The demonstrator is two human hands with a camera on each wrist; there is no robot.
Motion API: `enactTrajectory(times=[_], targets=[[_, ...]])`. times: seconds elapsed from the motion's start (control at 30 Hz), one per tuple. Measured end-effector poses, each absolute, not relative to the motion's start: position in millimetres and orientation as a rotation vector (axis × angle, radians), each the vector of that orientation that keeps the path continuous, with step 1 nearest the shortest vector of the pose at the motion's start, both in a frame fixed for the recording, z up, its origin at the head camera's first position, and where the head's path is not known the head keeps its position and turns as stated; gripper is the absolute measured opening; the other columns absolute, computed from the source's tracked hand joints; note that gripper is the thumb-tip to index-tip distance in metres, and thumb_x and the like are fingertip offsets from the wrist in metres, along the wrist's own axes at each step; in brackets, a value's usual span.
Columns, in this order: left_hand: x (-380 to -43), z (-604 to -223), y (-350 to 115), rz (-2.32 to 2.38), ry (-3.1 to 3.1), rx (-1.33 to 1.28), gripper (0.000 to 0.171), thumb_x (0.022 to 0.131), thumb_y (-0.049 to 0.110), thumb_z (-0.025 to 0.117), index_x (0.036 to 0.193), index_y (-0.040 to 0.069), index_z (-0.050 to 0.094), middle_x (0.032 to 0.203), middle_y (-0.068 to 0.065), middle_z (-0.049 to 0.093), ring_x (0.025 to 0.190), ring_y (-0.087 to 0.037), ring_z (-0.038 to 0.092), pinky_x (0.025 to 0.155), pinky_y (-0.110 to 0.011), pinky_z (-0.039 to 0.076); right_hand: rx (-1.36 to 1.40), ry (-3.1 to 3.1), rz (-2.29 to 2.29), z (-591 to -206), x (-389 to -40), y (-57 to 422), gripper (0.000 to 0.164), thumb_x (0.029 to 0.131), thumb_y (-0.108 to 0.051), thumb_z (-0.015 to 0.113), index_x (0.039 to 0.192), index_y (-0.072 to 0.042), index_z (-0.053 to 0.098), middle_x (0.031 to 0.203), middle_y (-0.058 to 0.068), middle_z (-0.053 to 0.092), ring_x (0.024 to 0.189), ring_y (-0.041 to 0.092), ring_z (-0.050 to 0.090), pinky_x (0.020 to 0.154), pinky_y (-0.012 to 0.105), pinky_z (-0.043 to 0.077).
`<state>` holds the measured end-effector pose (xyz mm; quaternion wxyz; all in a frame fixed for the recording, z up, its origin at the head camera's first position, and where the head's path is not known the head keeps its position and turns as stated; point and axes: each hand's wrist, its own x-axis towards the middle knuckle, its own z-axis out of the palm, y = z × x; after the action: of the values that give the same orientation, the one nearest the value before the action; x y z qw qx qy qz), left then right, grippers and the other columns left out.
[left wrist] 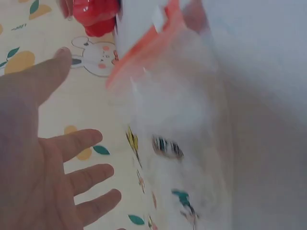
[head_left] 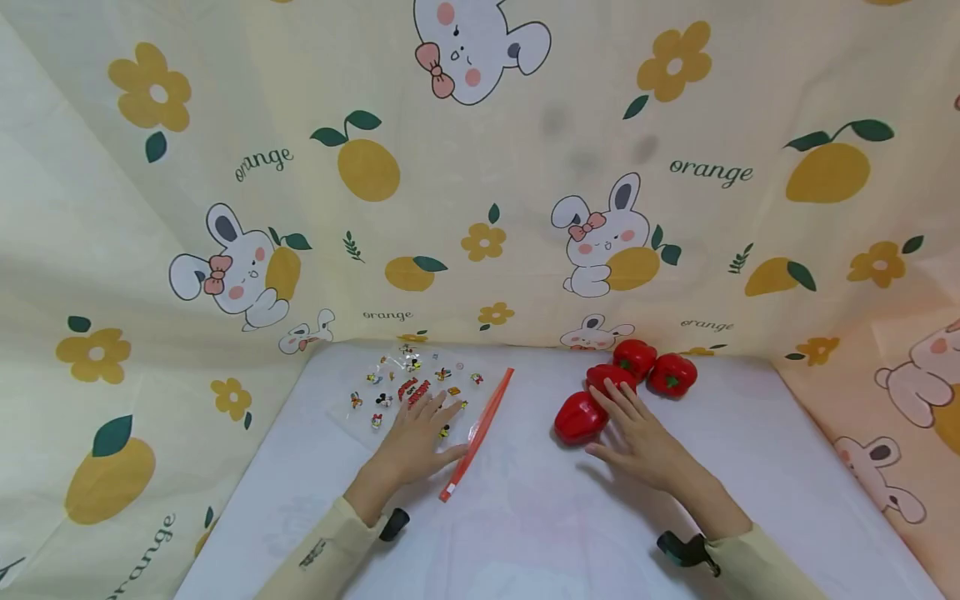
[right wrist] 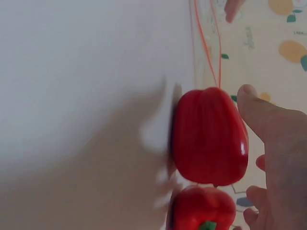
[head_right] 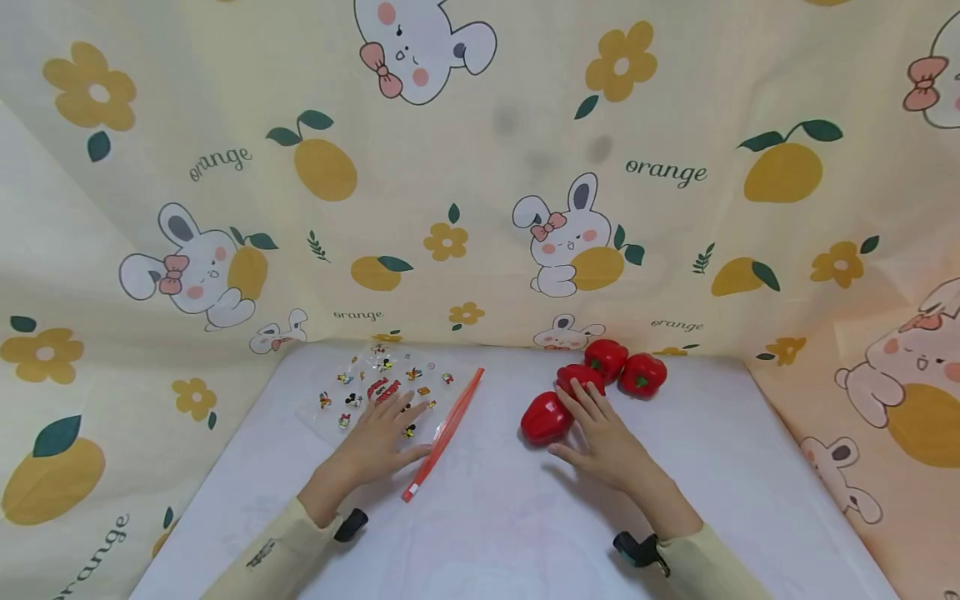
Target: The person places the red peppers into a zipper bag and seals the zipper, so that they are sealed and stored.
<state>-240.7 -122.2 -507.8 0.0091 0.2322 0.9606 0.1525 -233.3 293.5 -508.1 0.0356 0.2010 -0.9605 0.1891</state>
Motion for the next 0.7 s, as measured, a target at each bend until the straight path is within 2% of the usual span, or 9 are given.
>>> enactTrajectory(times=[0.33,0.7], targets=[[-244,-510,-99,0.427,3.015,0.705,0.081,0.101,0.066,0.062,0.164,0.02,0.044,0.171,-0.014,0.036,0.157,-0.041,0.033,0.126,-0.061,0.027,0.658,-2.983,0.678,-508,-241,277,0.105,0.09,-0.046,0.086,0.171,-0.018,0.026,0.178,0.014,0.018,0.163,0.044,0.014,0.106,0.068,0.048],[-244,-512,-79,0.329,3.036,0.601,0.08,0.098,0.054,0.074,0.164,0.02,0.044,0.168,-0.013,0.041,0.149,-0.039,0.044,0.12,-0.059,0.038,0.634,-2.98,0.813,-517,-240,269,0.109,0.09,-0.038,0.088,0.172,-0.013,0.02,0.177,0.018,0.014,0.159,0.049,0.018,0.102,0.066,0.052]])
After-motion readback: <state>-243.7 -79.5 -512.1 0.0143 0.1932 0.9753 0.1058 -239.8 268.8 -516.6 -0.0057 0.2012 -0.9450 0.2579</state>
